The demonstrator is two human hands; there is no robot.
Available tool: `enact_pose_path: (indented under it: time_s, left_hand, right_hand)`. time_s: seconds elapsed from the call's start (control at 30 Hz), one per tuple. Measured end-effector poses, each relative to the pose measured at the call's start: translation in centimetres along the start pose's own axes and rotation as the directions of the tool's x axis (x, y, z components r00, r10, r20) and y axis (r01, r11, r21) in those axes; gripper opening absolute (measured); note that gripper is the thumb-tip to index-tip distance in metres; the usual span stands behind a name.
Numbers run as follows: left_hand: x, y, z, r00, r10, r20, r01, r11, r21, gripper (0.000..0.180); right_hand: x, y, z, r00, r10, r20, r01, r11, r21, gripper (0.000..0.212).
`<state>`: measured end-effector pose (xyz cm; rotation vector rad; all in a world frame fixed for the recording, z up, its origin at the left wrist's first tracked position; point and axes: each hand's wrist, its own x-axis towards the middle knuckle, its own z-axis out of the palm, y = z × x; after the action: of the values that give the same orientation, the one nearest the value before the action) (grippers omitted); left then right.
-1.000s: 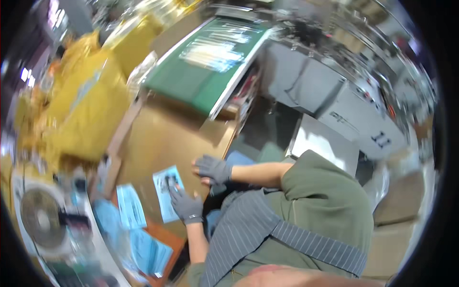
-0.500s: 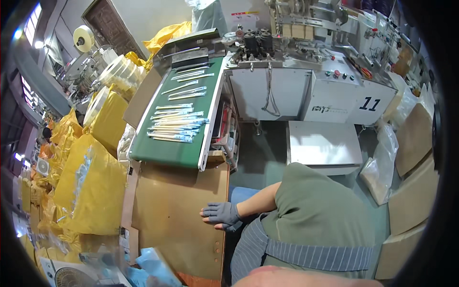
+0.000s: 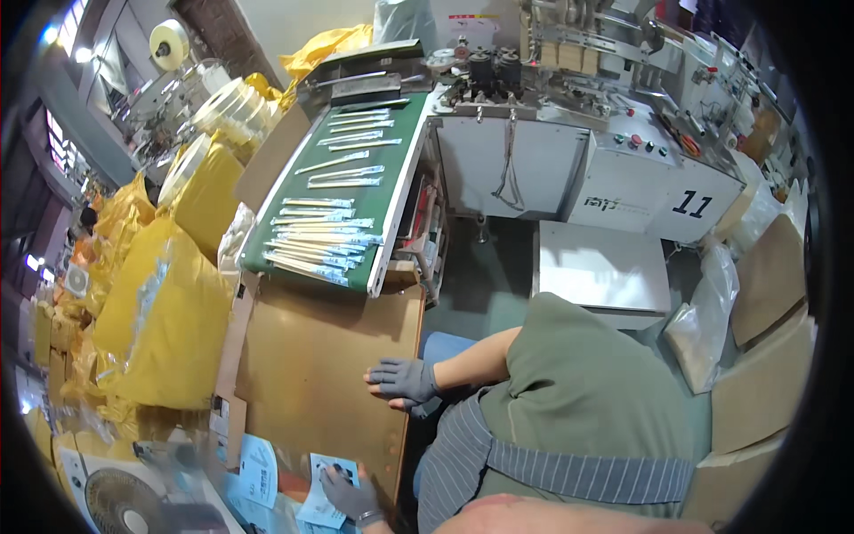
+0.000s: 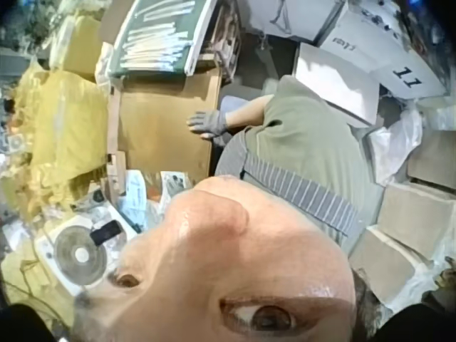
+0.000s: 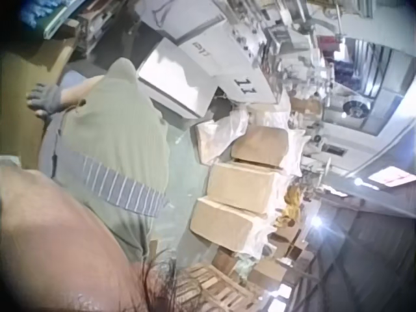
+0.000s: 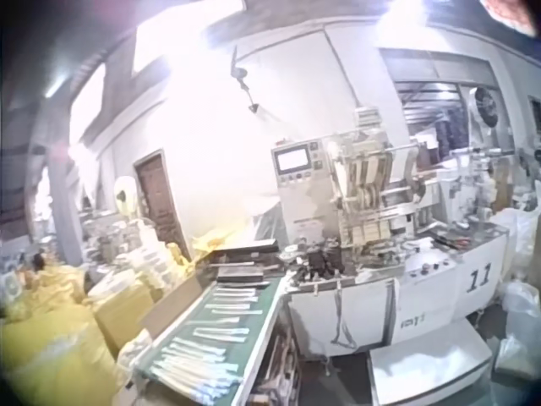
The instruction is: Packaging bundles of wooden chopsticks into plastic bags and then into cardboard boxes on an assembly line.
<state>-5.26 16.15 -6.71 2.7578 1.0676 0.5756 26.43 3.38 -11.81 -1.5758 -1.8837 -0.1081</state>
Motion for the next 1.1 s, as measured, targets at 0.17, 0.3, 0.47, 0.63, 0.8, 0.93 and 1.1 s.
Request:
enact_pose_path:
  time_s: [0.17, 0.3, 0.47, 0.63, 0.8, 0.93, 1.1]
  left_hand:
    - [7.5, 5.6, 5.2, 0.983, -0.157, -0.096, 0.139, 0.975, -0.171, 0.052]
    - [11.1, 5.7, 9.5, 0.93, -0.3, -0.211, 0.313, 0.949, 0.031, 0.057]
    - [11.0, 5.3, 9.5, 0.92, -0.285, -0.268, 0.319, 0.943, 0.096, 0.059]
    - [11.4, 5.9, 9.2, 0.926, -0.277, -0.256, 0.306, 0.949, 0.08, 0.059]
    - [10.8, 5.4, 9.3, 0.918, -0.29, -0.27, 0.326, 0.94, 0.101, 0.059]
    - [11.3, 6.0, 8.7, 0.912, -0.304, -0.274, 0.343, 0.933, 0.106, 0.057]
    - [11.6, 6.9, 8.1, 0.911, -0.276, -0.307, 0.315, 0.945, 0.084, 0.052]
  right_hand:
    - [0.5, 0.0, 0.3, 0.997, -0.016, 0.071, 0.013, 0.999, 0.043, 0.051]
    - [0.9, -0.2, -1.2, 0.999, -0.035, -0.029, 0.034, 0.999, -0.031, 0.05]
    - [0.8, -0.5, -1.4, 0.999, -0.035, -0.026, 0.035, 0.999, -0.021, 0.049]
    - [0.7, -0.4, -1.9, 0.999, -0.021, -0.039, 0.019, 0.999, -0.03, 0.048]
    - [0.9, -0.7, -1.7, 1.0, -0.007, -0.02, 0.007, 1.0, 0.015, 0.049]
    - [2.3, -1.2, -1.9, 0.991, 0.135, 0.017, -0.135, 0.972, 0.19, 0.052]
    - [12.9, 2.4, -3.8, 0.977, 0.176, -0.12, -0.179, 0.984, -0.012, 0.069]
